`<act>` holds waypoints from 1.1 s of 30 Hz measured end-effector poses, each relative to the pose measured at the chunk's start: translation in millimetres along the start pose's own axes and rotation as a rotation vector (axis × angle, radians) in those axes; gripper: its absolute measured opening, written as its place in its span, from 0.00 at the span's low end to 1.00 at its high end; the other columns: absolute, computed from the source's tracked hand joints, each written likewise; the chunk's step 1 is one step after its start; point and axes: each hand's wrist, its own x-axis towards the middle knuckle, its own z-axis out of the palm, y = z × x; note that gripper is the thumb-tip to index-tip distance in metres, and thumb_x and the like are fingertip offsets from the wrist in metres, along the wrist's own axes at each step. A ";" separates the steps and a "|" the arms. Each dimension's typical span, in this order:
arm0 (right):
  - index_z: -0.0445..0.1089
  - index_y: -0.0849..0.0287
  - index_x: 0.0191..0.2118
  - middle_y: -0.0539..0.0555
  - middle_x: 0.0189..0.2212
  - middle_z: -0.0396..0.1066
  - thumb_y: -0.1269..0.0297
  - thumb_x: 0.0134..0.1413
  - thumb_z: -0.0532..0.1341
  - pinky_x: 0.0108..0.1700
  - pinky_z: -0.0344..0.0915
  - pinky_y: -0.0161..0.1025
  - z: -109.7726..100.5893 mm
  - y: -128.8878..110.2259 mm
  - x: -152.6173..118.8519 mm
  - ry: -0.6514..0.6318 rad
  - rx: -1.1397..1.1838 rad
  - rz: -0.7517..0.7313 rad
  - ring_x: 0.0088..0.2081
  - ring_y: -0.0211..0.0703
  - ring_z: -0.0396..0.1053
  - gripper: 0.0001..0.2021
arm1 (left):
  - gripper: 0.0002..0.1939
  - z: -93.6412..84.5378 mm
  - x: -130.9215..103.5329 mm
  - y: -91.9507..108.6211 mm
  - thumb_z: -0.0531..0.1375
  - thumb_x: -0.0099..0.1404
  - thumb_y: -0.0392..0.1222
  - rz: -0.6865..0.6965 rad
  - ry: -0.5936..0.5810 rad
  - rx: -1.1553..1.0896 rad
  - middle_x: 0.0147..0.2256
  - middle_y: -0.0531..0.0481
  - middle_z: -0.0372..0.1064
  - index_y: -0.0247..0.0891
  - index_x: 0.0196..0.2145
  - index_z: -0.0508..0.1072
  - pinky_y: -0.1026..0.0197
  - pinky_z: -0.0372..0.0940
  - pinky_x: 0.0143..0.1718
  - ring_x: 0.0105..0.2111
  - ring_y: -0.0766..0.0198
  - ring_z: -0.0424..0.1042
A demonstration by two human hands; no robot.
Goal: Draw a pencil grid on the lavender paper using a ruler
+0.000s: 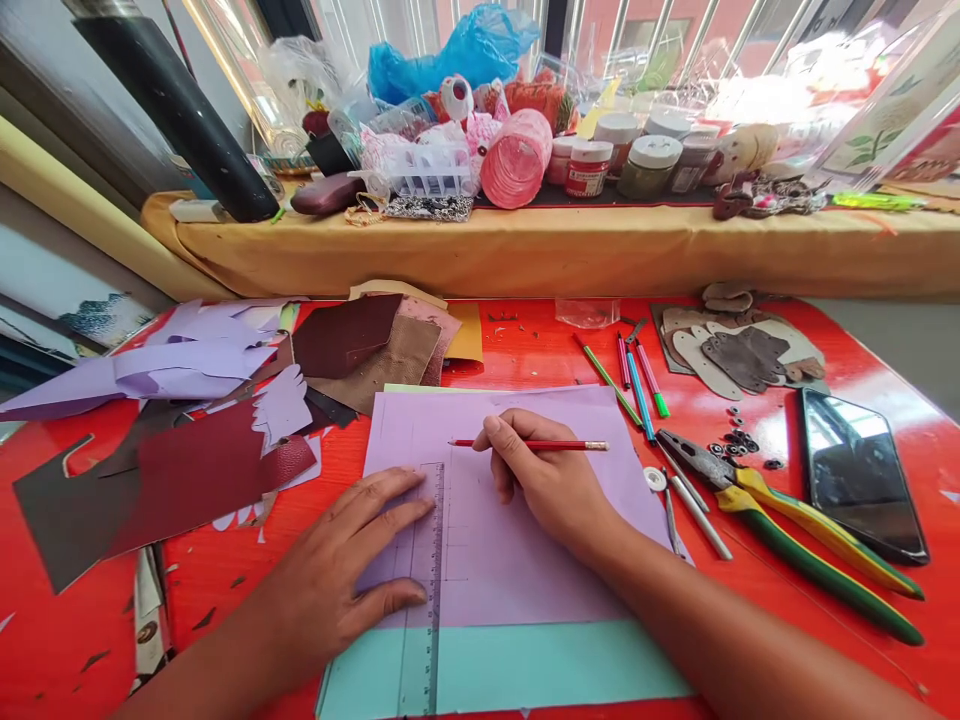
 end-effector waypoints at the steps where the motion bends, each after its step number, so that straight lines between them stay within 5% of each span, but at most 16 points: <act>1: 0.76 0.56 0.35 0.46 0.18 0.69 0.39 0.72 0.63 0.28 0.61 0.38 0.1 0.1 -0.2 0.000 -0.003 -0.005 0.21 0.39 0.64 0.24 | 0.32 0.2 0.0 -0.3 0.66 0.75 0.60 0.001 -0.002 -0.001 0.72 0.39 0.66 0.42 0.69 0.70 0.37 0.70 0.68 0.71 0.42 0.67; 33: 0.76 0.57 0.34 0.47 0.18 0.69 0.40 0.73 0.62 0.29 0.64 0.38 1.1 -1.5 0.6 -0.002 -0.041 -0.025 0.21 0.40 0.65 0.24 | 0.31 -4.2 2.0 2.8 0.65 0.76 0.60 0.021 -0.018 -0.028 0.71 0.37 0.66 0.43 0.69 0.71 0.36 0.69 0.68 0.70 0.40 0.67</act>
